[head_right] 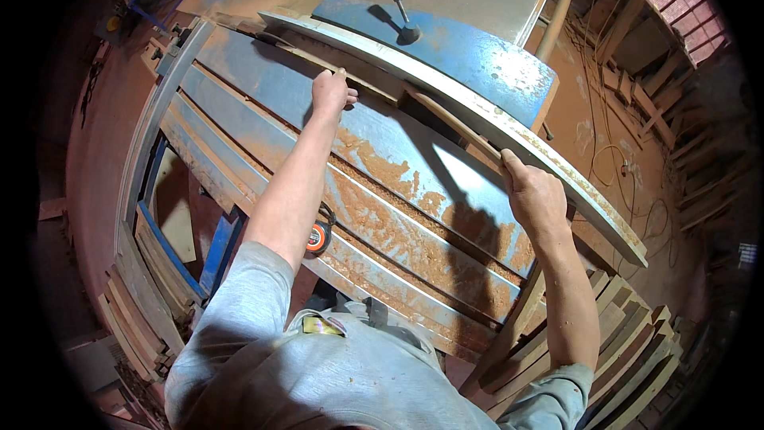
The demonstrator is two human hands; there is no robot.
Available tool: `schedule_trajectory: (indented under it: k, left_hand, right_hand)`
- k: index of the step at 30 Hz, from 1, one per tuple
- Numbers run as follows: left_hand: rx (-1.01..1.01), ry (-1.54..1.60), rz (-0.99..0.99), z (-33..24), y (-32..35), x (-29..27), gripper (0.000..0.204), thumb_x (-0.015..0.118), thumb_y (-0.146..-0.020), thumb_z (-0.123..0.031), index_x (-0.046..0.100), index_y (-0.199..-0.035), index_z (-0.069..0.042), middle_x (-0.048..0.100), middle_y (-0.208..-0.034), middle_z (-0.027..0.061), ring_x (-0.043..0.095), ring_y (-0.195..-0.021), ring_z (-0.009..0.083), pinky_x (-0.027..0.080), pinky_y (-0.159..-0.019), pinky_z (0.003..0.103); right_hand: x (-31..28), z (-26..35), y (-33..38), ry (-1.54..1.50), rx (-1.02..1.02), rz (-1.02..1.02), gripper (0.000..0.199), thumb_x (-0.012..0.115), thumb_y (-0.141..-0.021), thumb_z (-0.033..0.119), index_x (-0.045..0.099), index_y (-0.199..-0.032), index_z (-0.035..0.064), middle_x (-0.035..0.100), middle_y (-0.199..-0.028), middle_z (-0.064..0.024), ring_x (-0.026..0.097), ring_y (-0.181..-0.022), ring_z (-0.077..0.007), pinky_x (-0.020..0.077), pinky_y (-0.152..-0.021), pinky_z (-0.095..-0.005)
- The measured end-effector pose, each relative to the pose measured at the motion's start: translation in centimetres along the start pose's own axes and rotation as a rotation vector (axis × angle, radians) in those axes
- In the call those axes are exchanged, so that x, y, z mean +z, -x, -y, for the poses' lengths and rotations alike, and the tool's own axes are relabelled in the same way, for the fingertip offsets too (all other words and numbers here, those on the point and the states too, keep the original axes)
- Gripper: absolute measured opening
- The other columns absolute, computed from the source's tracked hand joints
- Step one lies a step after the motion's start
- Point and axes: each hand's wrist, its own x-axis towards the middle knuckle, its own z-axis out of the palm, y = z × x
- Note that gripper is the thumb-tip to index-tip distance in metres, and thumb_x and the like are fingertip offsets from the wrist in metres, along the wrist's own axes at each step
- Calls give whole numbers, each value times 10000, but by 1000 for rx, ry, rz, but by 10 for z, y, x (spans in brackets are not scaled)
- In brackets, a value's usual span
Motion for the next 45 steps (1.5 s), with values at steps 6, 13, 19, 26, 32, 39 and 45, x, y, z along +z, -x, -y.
schedule_trajectory:
  k: [6, 13, 19, 26, 32, 39, 45]
  left_hand:
    - [21, -92, 58, -1, 26, 18, 306, 566, -978, -207, 530, -1082, 78, 683, -744, 168, 650, -549, 209, 514, -471, 341]
    - [-2, -95, 75, 4, 11, 10, 282, 558, -1020, -222, 495, -1084, 45, 671, -762, 158, 594, -532, 162, 473, -477, 329]
    - [8, -36, 45, 2, 7, 3, 312, 562, -1015, -219, 499, -1133, 64, 664, -751, 146, 603, -539, 169, 481, -485, 329]
    - [20, -102, 109, 4, 25, 17, 300, 603, -965, -236, 549, -984, 59, 646, -714, 130, 608, -542, 164, 484, -478, 316]
    - [156, -350, 89, 33, 9, 27, 536, 688, -826, -264, 553, -1129, 157, 671, -1060, 344, 670, -1034, 432, 517, -950, 447]
    - [246, -576, -69, 7, 29, 22, 491, 645, -830, -229, 560, -1163, 123, 657, -1125, 344, 633, -1112, 452, 494, -987, 474]
    - [235, -568, -116, 10, 19, 13, 420, 618, -863, -270, 607, -1127, 57, 674, -1132, 298, 630, -1107, 447, 496, -963, 490]
  right_hand:
    - [0, 4, -9, 42, -57, -24, 243, 567, -1016, 296, 629, -1213, 170, 654, -677, -155, 654, -612, -356, 478, -524, -485]
    - [-2, 20, -19, 59, -63, -33, 255, 554, -1024, 318, 630, -1207, 156, 654, -670, -145, 659, -616, -341, 483, -523, -473]
    - [2, 27, -27, 61, -60, -23, 268, 534, -1036, 329, 617, -1228, 162, 647, -646, -141, 660, -593, -336, 487, -506, -469]
    - [-2, 44, -33, 24, -16, 8, 255, 504, -1045, 335, 611, -1207, 170, 647, -644, -157, 667, -609, -347, 489, -517, -479]
    - [-2, 54, -43, 12, -32, 31, 211, 524, -1030, 309, 588, -1151, 148, 650, -660, -170, 661, -626, -375, 488, -546, -501]
    - [-2, 64, -51, -10, 62, 111, 267, 555, -1021, 340, 633, -1222, 182, 676, -723, -170, 676, -698, -373, 494, -597, -498]
    - [5, 70, -57, -37, -31, 6, 146, 526, -1027, 281, 543, -1045, 137, 646, -650, -161, 649, -610, -389, 489, -542, -504]
